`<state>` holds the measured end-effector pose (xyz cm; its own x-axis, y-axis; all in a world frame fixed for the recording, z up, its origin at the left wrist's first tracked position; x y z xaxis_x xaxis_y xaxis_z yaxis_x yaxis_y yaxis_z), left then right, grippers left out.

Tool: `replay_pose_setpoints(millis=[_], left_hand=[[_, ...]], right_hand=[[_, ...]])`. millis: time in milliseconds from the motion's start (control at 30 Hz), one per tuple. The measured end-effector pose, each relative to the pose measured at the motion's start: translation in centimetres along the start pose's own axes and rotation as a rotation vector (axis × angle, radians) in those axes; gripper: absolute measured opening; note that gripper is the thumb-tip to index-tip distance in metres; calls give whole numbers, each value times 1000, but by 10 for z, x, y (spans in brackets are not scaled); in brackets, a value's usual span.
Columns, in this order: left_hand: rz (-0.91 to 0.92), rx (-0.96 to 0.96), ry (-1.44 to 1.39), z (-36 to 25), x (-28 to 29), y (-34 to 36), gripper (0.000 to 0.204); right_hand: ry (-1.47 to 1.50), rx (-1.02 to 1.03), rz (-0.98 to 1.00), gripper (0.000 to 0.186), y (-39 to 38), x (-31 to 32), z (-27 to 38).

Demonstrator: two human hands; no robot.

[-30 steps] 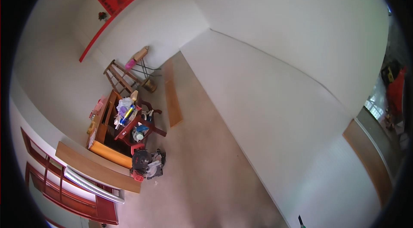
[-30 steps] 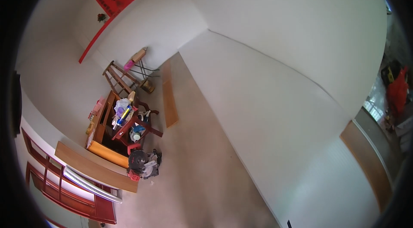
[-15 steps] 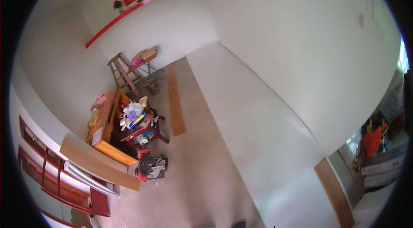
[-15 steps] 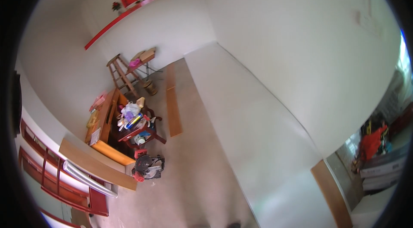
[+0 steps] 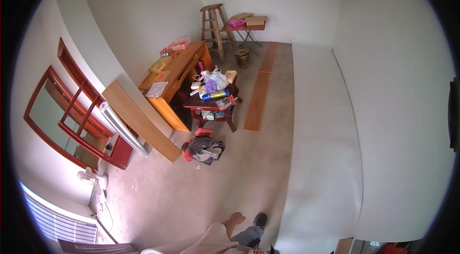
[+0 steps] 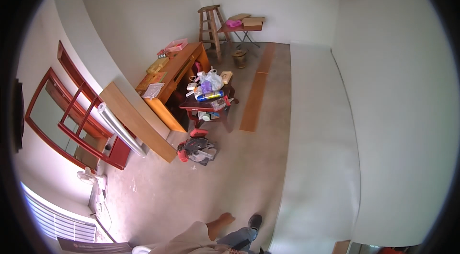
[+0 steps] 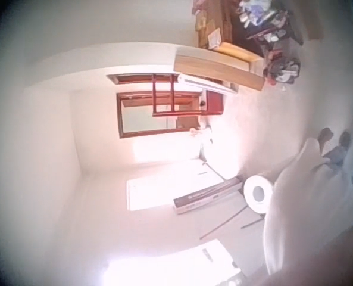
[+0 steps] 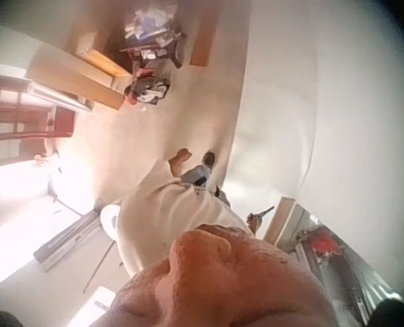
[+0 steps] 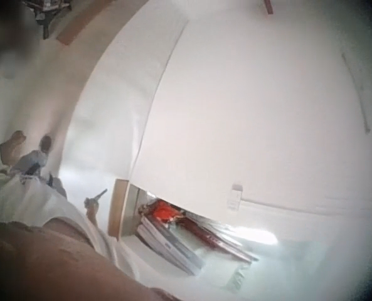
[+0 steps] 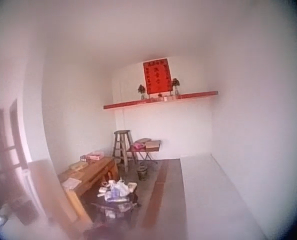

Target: Installing white underlayment and wooden flooring planks.

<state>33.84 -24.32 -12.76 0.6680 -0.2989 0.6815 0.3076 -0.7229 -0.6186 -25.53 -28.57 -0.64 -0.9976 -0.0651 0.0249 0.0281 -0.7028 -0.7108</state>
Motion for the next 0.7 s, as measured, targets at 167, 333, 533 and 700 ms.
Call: replay_pose_setpoints(millis=[167,333,533,700], left_hand=[[-144,-126,-236,-50,109,59,42],[-136,-95,-430,-90,155,120,42],[224,-242,-332,-34,152,182,36],[384,171,-539,-42,227,215,37]], right_hand=[[200,-70,39,23,53,-94,84],[247,-368,-8,15,109,-137,140],[-85,-411,-242,54,216,-180,185],[-128,-251,-385,52,287,-194,221]])
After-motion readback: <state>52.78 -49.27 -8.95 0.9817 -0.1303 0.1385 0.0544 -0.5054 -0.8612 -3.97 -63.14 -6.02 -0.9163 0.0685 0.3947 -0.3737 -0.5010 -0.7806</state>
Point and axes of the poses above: each hand's wrist, its own y-axis towards the middle knuckle, its own x-axis out of the back of the hand, z = x × y, the point moved 3 cm from there along y, towards the middle knuckle, and after that the axes turned 6 degrees about -x, right-handed, at the moved point
